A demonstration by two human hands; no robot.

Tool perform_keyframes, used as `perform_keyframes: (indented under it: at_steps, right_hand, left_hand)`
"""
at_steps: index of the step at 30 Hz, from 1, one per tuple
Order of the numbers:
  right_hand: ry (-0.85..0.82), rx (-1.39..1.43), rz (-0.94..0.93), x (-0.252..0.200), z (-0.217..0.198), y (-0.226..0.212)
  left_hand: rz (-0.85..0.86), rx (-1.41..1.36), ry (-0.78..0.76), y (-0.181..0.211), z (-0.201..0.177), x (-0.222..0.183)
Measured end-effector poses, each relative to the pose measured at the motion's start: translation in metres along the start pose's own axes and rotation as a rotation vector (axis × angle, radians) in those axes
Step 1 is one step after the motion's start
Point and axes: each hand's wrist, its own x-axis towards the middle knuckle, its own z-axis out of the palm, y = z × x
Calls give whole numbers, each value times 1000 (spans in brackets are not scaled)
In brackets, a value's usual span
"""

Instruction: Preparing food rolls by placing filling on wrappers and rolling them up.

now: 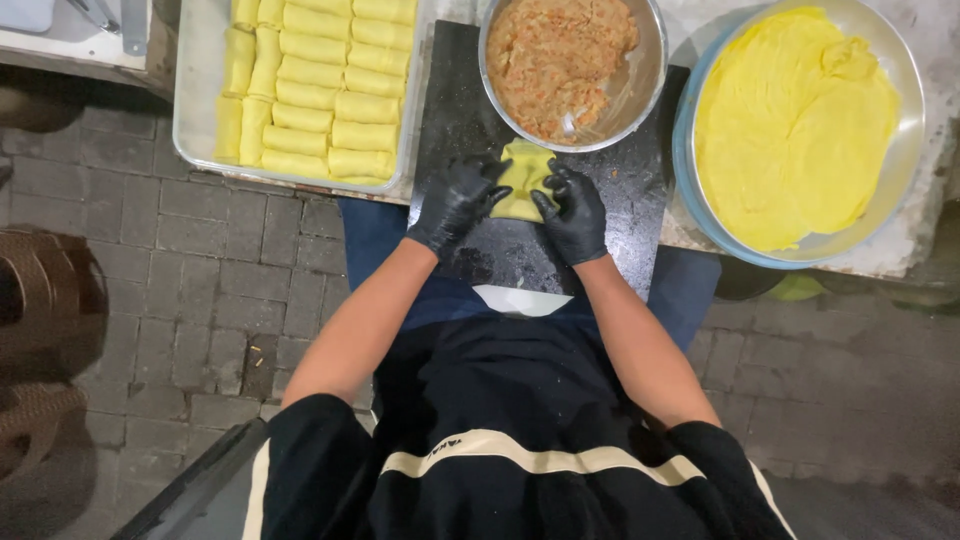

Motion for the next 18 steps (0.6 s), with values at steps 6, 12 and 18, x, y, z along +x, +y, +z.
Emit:
perform_keyframes:
  at_steps: [6, 12, 18]
  right_hand:
    - [-66, -27, 164, -23, -30, -10]
    - [-78, 43, 72, -37, -21, -19]
    - [-128, 55, -62, -28, -15, -4]
  left_hand:
    - [40, 352, -191, 0, 22, -70]
    - [-472, -323, -193, 35, -19, -24]
    - [-467, -482, -281, 24, -24, -8]
